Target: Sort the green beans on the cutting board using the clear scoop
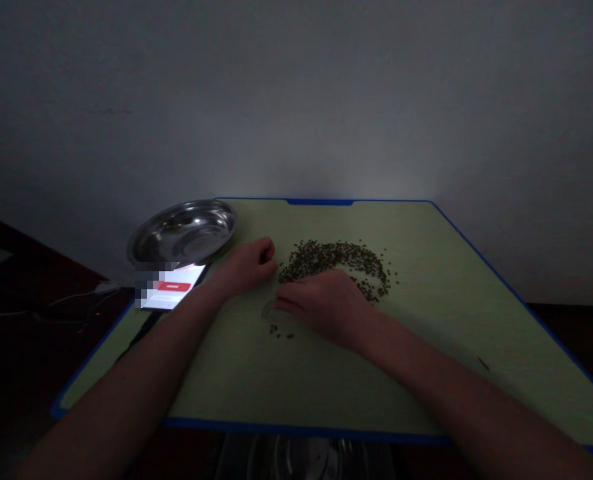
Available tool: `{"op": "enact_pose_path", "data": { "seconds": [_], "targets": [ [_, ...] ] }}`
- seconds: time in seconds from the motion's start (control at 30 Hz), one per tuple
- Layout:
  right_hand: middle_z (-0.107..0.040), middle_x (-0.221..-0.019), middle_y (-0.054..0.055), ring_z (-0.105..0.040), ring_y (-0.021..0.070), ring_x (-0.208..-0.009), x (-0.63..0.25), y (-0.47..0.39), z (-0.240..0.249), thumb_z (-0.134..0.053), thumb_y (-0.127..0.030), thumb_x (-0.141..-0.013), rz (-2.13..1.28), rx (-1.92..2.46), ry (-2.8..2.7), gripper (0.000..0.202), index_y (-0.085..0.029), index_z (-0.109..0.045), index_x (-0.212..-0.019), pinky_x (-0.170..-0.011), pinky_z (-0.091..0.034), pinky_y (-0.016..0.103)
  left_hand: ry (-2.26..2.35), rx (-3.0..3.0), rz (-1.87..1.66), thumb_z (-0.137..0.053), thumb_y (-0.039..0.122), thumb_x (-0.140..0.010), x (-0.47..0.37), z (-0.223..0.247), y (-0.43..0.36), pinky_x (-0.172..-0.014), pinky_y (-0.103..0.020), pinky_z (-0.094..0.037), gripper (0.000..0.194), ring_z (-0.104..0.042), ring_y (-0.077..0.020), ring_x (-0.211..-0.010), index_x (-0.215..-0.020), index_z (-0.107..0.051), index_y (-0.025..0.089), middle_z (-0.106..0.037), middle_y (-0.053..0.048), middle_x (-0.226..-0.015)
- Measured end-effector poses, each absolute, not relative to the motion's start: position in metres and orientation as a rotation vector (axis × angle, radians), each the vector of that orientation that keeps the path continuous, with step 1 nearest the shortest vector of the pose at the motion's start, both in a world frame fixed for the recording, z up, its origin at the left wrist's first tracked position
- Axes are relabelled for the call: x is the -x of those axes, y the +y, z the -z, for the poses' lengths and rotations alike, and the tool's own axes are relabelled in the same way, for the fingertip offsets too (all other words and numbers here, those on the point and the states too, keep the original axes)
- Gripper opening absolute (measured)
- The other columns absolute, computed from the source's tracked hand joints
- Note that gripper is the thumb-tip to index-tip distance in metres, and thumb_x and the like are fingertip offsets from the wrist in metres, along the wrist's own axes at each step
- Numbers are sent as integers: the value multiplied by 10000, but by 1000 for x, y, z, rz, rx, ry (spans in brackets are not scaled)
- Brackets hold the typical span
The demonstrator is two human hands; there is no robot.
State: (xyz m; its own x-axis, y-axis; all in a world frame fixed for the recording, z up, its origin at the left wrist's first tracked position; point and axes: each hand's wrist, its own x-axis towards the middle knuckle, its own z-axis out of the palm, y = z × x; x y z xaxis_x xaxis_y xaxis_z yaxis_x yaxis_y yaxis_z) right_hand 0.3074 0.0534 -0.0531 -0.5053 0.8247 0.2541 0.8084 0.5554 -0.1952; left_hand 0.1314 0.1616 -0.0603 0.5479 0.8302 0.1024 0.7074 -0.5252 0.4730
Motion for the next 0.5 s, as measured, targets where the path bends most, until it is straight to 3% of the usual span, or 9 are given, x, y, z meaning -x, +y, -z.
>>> {"op": "enact_pose_path", "data": {
  "seconds": [0.2,0.5],
  "targets": [
    [-742,-794,26,-670,154,-665,-303,55,61,-498,-367,-978,-63,1256,-2479,285,-198,-717,-910,-559,-324,276,1265,-2413,-451,-496,224,-735,-132,60,161,-559,-295,-258,77,-417,-138,-589,-716,-421,216,-510,15,-663],
    [-720,-773,12,-643,134,-687,-301,50,55,-544,-336,-961,-325,1150,-2609,240,-188,-709,-870,-591,-349,255,1254,-2409,-450,-504,209,-741,-132,59,160,-549,-294,-267,102,-420,-131,-583,-710,-408,216,-506,23,-653]
  ]
}}
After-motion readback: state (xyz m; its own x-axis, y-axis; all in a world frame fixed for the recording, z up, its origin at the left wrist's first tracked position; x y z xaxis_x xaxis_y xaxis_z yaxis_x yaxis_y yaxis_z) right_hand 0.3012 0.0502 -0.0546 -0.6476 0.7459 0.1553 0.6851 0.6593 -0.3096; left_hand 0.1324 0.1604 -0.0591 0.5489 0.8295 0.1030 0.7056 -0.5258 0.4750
